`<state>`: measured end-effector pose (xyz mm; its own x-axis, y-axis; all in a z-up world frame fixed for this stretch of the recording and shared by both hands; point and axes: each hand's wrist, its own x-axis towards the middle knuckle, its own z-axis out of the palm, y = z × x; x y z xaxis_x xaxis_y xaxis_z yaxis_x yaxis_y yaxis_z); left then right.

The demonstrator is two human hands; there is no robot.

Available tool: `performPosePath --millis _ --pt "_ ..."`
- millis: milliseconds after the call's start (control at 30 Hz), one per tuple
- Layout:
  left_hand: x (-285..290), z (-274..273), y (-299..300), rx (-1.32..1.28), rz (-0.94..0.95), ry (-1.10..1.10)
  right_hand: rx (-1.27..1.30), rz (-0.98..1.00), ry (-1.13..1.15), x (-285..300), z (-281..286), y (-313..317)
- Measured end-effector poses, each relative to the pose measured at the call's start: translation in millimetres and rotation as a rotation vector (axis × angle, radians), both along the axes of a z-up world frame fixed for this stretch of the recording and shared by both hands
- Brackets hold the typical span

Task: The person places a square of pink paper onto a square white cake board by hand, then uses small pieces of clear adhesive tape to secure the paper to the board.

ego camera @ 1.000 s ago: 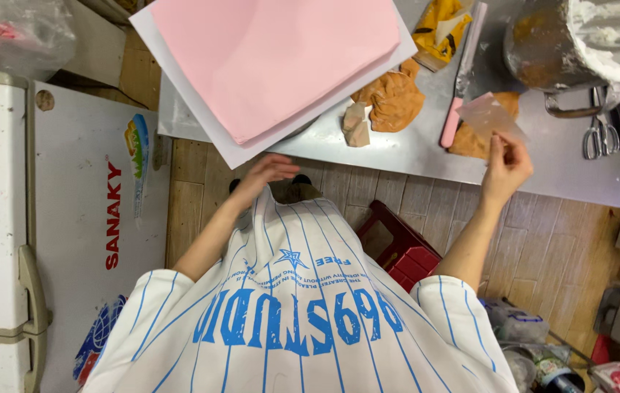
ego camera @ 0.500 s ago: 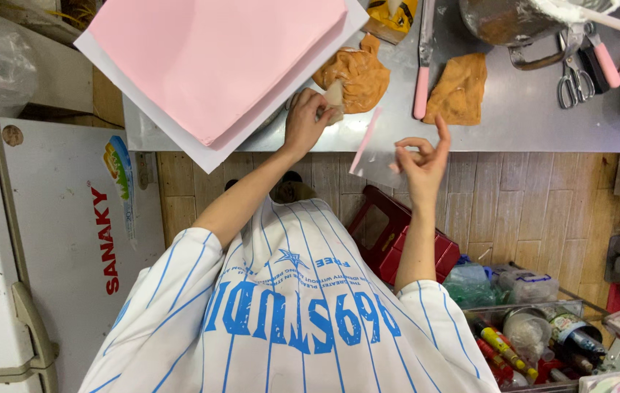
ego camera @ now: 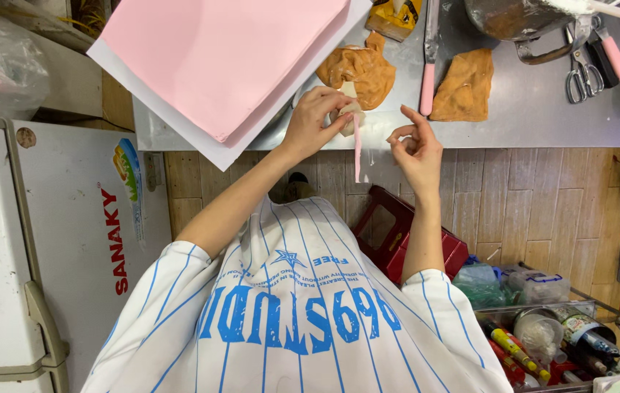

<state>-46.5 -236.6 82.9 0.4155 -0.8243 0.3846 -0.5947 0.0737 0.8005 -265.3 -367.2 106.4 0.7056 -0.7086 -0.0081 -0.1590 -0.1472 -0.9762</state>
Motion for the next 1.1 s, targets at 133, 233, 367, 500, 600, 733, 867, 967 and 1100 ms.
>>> performPosePath --millis 133,233,367,500,600,733,867,967,1100 --pt "0 2 1 0.109 -0.091 -0.057 -0.013 0.047 0.032 0 6 1" --pt "4 5 3 0.105 -0.273 0.031 -0.009 0.042 -0.002 -1 10 1" --pt "9 12 3 0.118 -0.418 0.065 -0.042 0.116 0.036 -10 15 2" --pt "2 19 3 0.197 -0.398 0.051 0.053 0.145 0.01 -16 16 4" --pt "-9 21 5 0.227 -0.328 0.074 0.088 0.165 0.196 -13 7 7" --pt "-14 19 4 0.155 -0.25 0.169 -0.035 0.102 0.207 -17 -4 18" --pt "-25 16 -2 0.013 -0.083 0.323 -0.028 -0.057 0.003 -17 -13 29" --pt "-49 13 -11 -0.053 0.065 0.792 0.013 -0.219 -0.093 -10 -23 50" --pt "-58 14 -13 -0.027 0.017 0.783 0.046 -0.329 -0.227 -4 -31 57"
